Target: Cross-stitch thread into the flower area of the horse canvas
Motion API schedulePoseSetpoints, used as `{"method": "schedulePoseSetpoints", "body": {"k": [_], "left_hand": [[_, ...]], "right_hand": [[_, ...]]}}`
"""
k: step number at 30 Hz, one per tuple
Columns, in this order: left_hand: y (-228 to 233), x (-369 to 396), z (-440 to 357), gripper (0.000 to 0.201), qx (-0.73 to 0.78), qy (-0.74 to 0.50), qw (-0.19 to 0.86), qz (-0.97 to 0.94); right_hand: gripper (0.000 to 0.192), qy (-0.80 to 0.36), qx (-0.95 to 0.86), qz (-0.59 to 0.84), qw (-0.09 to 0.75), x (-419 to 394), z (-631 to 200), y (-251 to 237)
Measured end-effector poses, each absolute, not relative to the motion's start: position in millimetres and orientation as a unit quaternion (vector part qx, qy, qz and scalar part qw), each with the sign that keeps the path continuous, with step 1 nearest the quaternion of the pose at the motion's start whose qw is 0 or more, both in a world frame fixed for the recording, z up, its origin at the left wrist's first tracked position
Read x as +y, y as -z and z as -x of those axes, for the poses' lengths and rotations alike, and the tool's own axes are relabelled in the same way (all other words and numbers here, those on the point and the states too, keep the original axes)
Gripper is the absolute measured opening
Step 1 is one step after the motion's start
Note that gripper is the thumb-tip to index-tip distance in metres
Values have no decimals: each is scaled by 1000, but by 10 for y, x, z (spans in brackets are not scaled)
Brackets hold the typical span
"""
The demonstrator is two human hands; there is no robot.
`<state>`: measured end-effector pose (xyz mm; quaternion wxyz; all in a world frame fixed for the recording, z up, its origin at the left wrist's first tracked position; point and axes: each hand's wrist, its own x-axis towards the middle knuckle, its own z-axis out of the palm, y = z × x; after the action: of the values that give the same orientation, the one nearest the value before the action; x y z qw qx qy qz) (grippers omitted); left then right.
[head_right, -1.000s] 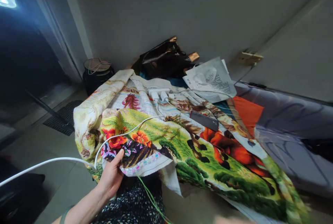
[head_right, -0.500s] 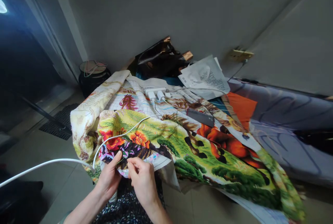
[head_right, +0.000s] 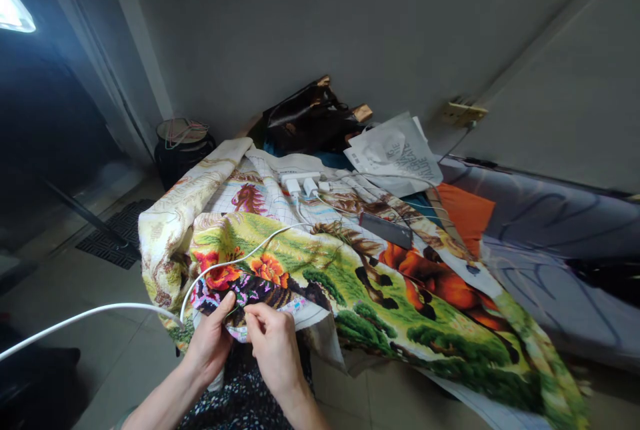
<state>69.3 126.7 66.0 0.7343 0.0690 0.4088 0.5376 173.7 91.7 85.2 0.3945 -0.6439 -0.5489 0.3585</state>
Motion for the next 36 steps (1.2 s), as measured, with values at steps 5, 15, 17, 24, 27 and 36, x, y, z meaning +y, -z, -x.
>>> {"method": "schedulePoseSetpoints", "body": {"k": [5, 15, 17, 24, 27, 36], "left_hand": [[-630, 1266, -685, 50, 418, -530, 736, -56], [-669, 1264, -697, 46, 423, -535, 730, -56], [-668, 1257, -692, 47, 420, -532, 732, -59], [-672, 1254, -690, 48, 419, -533, 732, -61], [-670, 1261, -694, 47, 416, -535, 733, -55], [-613, 1246, -698, 38, 419, -537, 730, -54]], "right_hand": [[25, -329, -564, 656, 378, 916, -1733, -832], [25, -310, -578, 661, 364, 922, -1742, -795], [25, -311, -578, 662, 363, 922, -1748, -786], [26, -291, -585, 657, 376, 927, -1733, -814], [26, -269, -595, 659, 373, 936, -1726, -835], [24, -180, -584, 707, 355, 935, -1588, -781]]}}
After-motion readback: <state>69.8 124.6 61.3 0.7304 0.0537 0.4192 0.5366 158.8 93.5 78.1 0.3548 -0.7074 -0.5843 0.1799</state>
